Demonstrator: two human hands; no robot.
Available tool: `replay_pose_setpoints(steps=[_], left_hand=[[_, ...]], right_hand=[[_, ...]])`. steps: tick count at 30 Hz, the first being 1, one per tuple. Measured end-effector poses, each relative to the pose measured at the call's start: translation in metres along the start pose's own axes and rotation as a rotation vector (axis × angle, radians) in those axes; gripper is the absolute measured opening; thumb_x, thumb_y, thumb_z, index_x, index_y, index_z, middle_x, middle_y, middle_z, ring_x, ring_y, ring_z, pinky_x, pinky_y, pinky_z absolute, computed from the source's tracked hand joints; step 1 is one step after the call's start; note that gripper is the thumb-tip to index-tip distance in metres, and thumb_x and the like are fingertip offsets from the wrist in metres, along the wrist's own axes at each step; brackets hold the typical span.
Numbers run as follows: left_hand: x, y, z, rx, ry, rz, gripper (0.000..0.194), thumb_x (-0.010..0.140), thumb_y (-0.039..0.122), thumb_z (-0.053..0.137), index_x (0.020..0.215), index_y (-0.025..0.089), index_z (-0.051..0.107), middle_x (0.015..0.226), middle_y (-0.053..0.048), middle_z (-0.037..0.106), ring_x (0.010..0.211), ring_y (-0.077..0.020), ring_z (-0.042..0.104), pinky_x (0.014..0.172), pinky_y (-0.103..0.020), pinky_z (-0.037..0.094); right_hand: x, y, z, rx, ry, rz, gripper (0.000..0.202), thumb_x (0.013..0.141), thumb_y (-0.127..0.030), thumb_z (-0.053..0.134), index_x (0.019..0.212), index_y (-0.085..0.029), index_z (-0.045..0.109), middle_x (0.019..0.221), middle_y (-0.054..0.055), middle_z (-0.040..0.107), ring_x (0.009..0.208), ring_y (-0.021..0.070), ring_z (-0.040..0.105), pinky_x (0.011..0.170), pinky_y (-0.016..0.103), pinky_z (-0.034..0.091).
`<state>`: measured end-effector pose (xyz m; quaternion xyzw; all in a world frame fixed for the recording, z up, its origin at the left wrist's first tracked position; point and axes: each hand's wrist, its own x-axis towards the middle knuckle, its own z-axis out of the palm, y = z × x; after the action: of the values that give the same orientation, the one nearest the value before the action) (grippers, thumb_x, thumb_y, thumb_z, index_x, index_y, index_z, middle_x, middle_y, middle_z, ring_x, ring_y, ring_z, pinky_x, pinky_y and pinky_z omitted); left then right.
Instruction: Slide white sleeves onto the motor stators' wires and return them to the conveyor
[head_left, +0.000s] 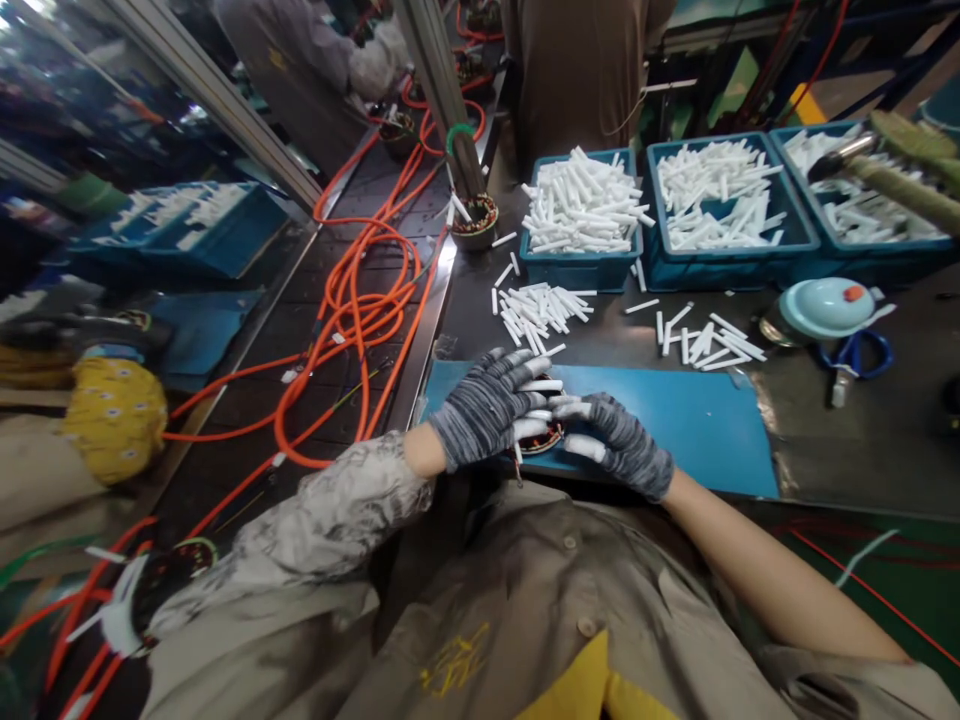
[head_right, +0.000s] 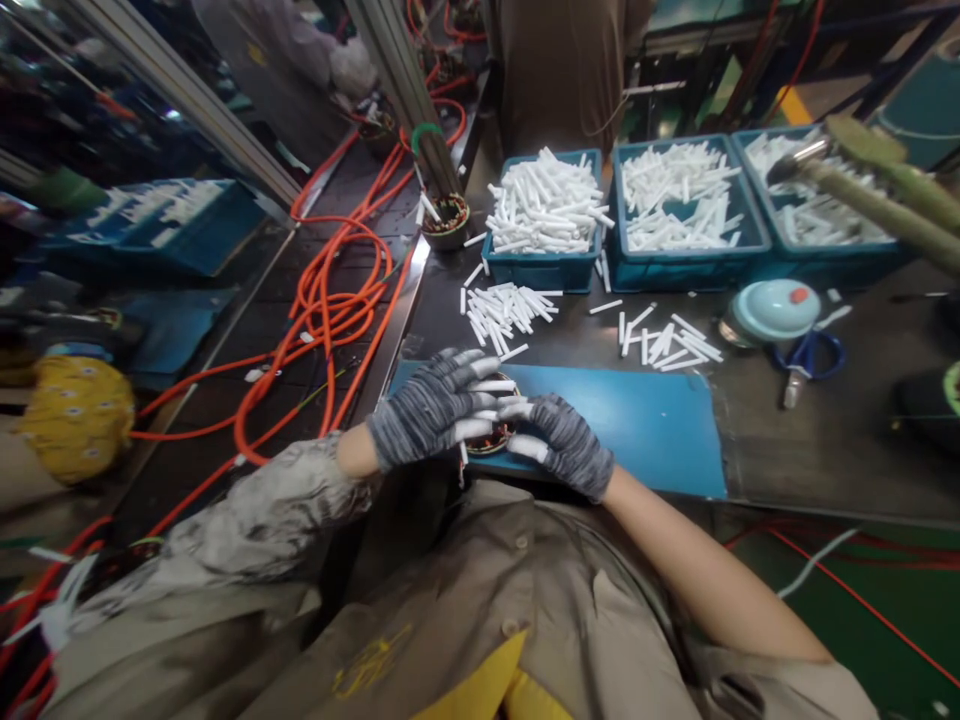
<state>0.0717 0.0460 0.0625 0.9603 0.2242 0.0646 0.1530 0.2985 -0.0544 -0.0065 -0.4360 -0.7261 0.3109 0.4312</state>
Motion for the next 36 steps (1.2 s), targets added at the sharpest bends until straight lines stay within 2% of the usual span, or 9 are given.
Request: replay_pose_setpoints(steps=[3,7,16,20,23,29,32,34,36], left_hand=[[-0.004,-0.002,0.009,-0.021,-0.048,0.013,0.041,0.100,0.038,0.053,0.135,0.020,0.064,0.151,-0.013,0.053,0.144,-0.0306,0.043,0.121,-0.053,0.033],[-0.004,-0.013,0.002,-0.128,-0.025,0.037,0.038,0.099,0.035,0.054,0.133,0.023,0.066,0.145,-0.011,0.058,0.144,-0.0297,0.043,0.123,-0.053,0.032],[-0.008,-0.023,-0.002,-0.827,-0.097,-0.064,0.058,0.095,0.046,0.057,0.147,0.021,0.049,0.146,-0.015,0.055,0.136,-0.0293,0.053,0.112,-0.046,0.047],[-0.004,-0.025,-0.006,-0.448,-0.130,-0.011,0.046,0.097,0.046,0.055,0.136,0.022,0.063,0.149,-0.013,0.053,0.144,-0.0300,0.043,0.123,-0.050,0.031],[0.006,-0.017,0.001,-0.119,-0.129,0.032,0.040,0.097,0.042,0.056,0.131,0.024,0.067,0.148,-0.012,0.054,0.146,-0.0313,0.039,0.125,-0.055,0.022],[0.035,0.001,0.021,0.043,-0.180,0.022,0.046,0.094,0.047,0.061,0.128,0.017,0.069,0.148,-0.015,0.054,0.138,-0.0332,0.049,0.120,-0.051,0.034],[0.015,-0.011,0.008,-0.055,-0.182,0.011,0.055,0.089,0.060,0.064,0.129,0.022,0.069,0.150,-0.014,0.053,0.137,-0.0342,0.051,0.119,-0.051,0.034],[-0.010,-0.024,-0.002,-0.140,-0.146,0.033,0.091,0.074,0.072,0.072,0.148,0.025,0.052,0.154,-0.015,0.048,0.141,-0.0360,0.046,0.121,-0.051,0.031],[-0.034,-0.034,-0.005,-0.125,-0.136,0.062,0.117,0.063,0.078,0.076,0.158,0.023,0.035,0.158,-0.016,0.043,0.147,-0.0384,0.039,0.125,-0.052,0.022]], right_hand=[[0.017,-0.002,0.005,0.088,-0.041,0.078,0.030,0.098,-0.046,0.057,0.116,-0.025,0.070,0.108,0.006,0.076,0.102,0.0248,0.069,0.095,0.044,0.055],[0.042,-0.006,0.002,0.158,-0.200,0.046,0.032,0.101,-0.045,0.051,0.106,-0.023,0.073,0.100,0.004,0.076,0.093,0.0218,0.069,0.091,0.039,0.055],[0.051,0.004,0.009,0.102,-0.211,-0.076,0.037,0.102,-0.046,0.049,0.087,-0.021,0.072,0.089,0.004,0.073,0.084,0.0184,0.066,0.083,0.034,0.053],[0.041,0.001,0.016,-0.189,-0.149,-0.006,0.034,0.101,-0.045,0.051,0.094,-0.021,0.075,0.090,0.008,0.073,0.089,0.0231,0.065,0.089,0.041,0.051],[0.033,-0.002,0.014,-0.108,-0.050,0.059,0.027,0.098,-0.042,0.058,0.111,-0.022,0.071,0.103,0.008,0.072,0.096,0.0233,0.066,0.090,0.041,0.053],[0.024,0.005,-0.011,0.124,-0.012,0.130,0.029,0.090,-0.037,0.065,0.114,-0.022,0.065,0.110,0.007,0.073,0.093,0.0206,0.069,0.086,0.038,0.057],[0.017,0.018,-0.046,-0.170,0.091,0.239,0.026,0.092,-0.036,0.059,0.111,-0.022,0.070,0.103,0.007,0.074,0.096,0.0239,0.069,0.091,0.042,0.055],[0.013,0.028,-0.071,-0.547,0.180,0.341,0.031,0.093,-0.037,0.054,0.111,-0.021,0.073,0.107,0.011,0.072,0.100,0.0287,0.067,0.094,0.046,0.052],[0.011,0.036,-0.090,-0.876,0.152,0.453,0.037,0.095,-0.037,0.050,0.117,-0.019,0.073,0.111,0.016,0.071,0.101,0.0326,0.064,0.093,0.049,0.050]])
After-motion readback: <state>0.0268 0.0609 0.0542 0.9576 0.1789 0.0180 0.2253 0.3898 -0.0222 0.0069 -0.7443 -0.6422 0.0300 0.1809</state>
